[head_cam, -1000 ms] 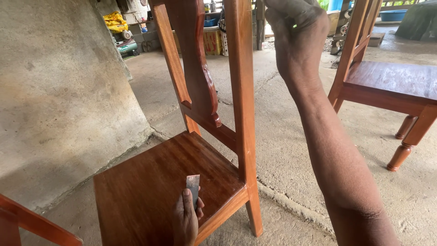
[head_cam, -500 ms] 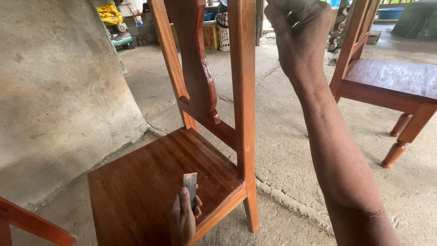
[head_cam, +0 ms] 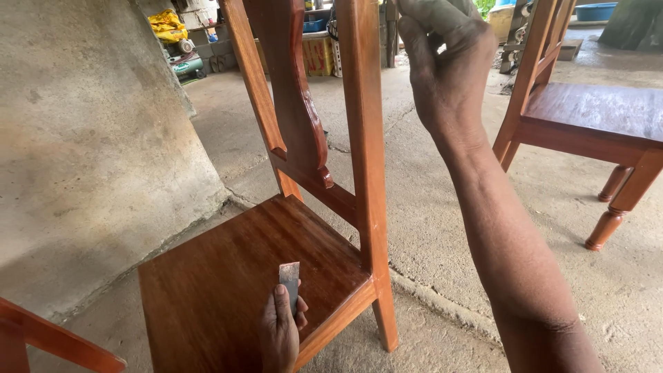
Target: The person uses a metal scraper to remove old finish from the edges of a wooden chair. They then apply a reddish filler paste to the edges using a small wooden stick and smooth it with the scraper.
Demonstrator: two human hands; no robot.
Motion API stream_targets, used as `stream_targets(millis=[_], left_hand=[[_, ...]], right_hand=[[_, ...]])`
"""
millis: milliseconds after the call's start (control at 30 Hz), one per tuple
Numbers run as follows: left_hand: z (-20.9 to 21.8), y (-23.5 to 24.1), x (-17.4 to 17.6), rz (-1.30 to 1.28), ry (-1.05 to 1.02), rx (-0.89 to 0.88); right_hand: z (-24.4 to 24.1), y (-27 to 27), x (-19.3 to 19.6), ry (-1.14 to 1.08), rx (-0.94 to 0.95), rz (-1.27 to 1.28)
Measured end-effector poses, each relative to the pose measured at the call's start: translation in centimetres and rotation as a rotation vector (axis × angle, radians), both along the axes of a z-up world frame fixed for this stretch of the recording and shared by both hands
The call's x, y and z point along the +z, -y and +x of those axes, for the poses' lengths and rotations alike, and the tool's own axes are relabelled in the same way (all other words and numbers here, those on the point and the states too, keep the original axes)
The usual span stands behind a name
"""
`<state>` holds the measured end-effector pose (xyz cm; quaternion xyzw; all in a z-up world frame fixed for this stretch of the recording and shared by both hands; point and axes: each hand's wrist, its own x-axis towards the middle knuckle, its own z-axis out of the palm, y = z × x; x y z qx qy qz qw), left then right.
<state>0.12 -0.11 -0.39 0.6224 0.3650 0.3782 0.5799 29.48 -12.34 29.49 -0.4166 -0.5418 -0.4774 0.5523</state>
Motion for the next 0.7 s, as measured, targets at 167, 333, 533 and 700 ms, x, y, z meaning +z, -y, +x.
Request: stream_targets(millis=[167,333,533,700], left_hand=[[-0.1,0.0,0.1,0.007,-0.025,-0.013],[-0.3,0.0,0.1,0.022,-0.018,-0.024],[-0.1,-0.2,-0.2,0.011,-0.012,-0.009],[-0.1,0.0,-0.1,0.007,-0.012,-0.003]], right_hand=[[-0.8,-0.1,0.6,0.023,-0.041,0.010],[-0.4,-0.4,0.5,0.051,-0.057,0.017],[0.4,-0.9,1.0,-0.008,-0.102,-0.001],[1.2,-1.0,0.8,0.030,-0.055,0.018]])
